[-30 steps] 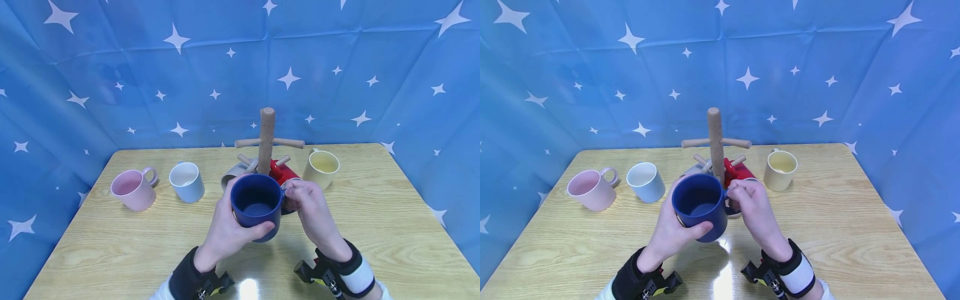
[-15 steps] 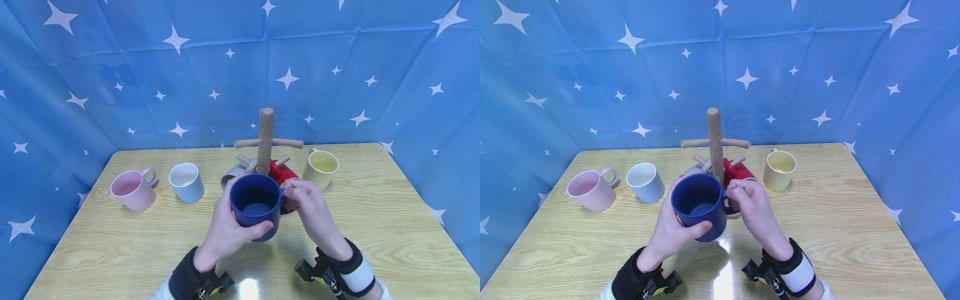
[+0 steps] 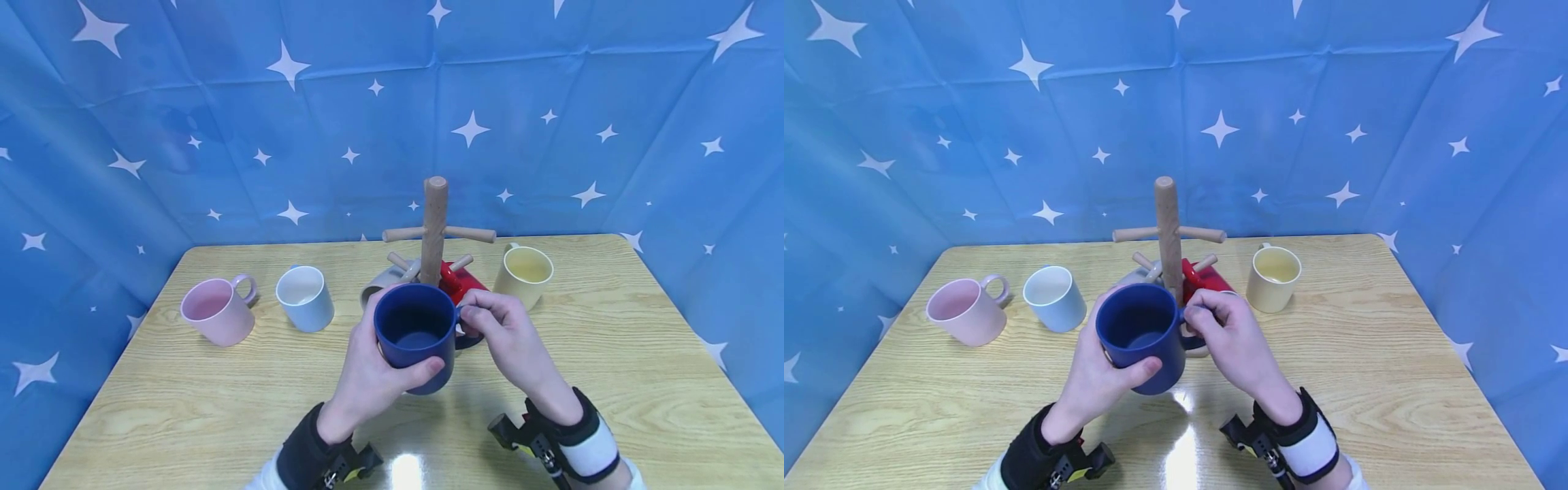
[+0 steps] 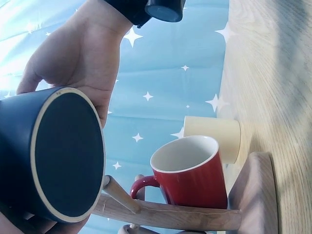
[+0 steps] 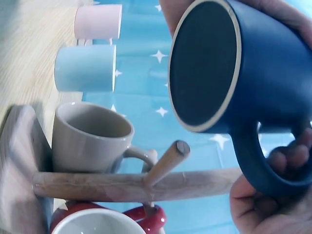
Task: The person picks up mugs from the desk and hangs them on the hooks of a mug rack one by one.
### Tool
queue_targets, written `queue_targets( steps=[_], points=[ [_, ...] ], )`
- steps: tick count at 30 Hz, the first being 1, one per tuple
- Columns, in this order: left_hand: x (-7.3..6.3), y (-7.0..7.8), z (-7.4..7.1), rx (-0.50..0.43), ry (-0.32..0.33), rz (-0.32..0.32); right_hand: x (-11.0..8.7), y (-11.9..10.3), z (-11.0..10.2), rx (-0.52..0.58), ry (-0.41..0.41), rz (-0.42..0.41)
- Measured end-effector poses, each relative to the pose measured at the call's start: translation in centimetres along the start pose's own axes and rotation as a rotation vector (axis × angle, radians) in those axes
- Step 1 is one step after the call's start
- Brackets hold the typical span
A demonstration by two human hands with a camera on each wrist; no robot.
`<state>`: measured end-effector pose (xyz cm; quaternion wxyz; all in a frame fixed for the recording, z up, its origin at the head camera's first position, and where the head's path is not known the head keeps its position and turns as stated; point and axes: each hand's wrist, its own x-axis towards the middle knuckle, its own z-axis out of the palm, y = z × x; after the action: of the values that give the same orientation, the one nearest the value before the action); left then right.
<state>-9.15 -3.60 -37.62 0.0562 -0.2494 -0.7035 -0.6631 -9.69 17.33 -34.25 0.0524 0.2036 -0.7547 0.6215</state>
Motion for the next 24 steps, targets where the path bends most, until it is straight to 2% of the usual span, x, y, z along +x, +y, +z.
queue_targets(
  steps=[6,11,13,15,20,24],
  points=[
    [0.1,-0.1,-0.3,0.007,0.017,0.015,0.0,0.0,0.0,-0.02,0.025,-0.007],
    [0.2,0.1,-0.4,-0.006,0.034,0.044,-0.2,-0.8,0.0,-0.089,0.16,-0.02],
    [0.2,0.1,-0.3,-0.013,0.037,0.045,-0.3,-1.2,-0.2,-0.085,0.228,-0.058],
    [0.2,0.2,-0.3,-0.017,0.038,0.045,-0.1,-1.7,-0.5,-0.059,0.286,-0.134],
    [0.1,0.1,-0.4,-0.017,0.048,0.025,1.2,-3.0,-1.5,-0.094,0.378,-0.31],
    [0.1,0.2,-0.4,-0.019,0.066,-0.011,2.9,-4.0,-2.3,-0.162,0.406,-0.344]
  ],
)
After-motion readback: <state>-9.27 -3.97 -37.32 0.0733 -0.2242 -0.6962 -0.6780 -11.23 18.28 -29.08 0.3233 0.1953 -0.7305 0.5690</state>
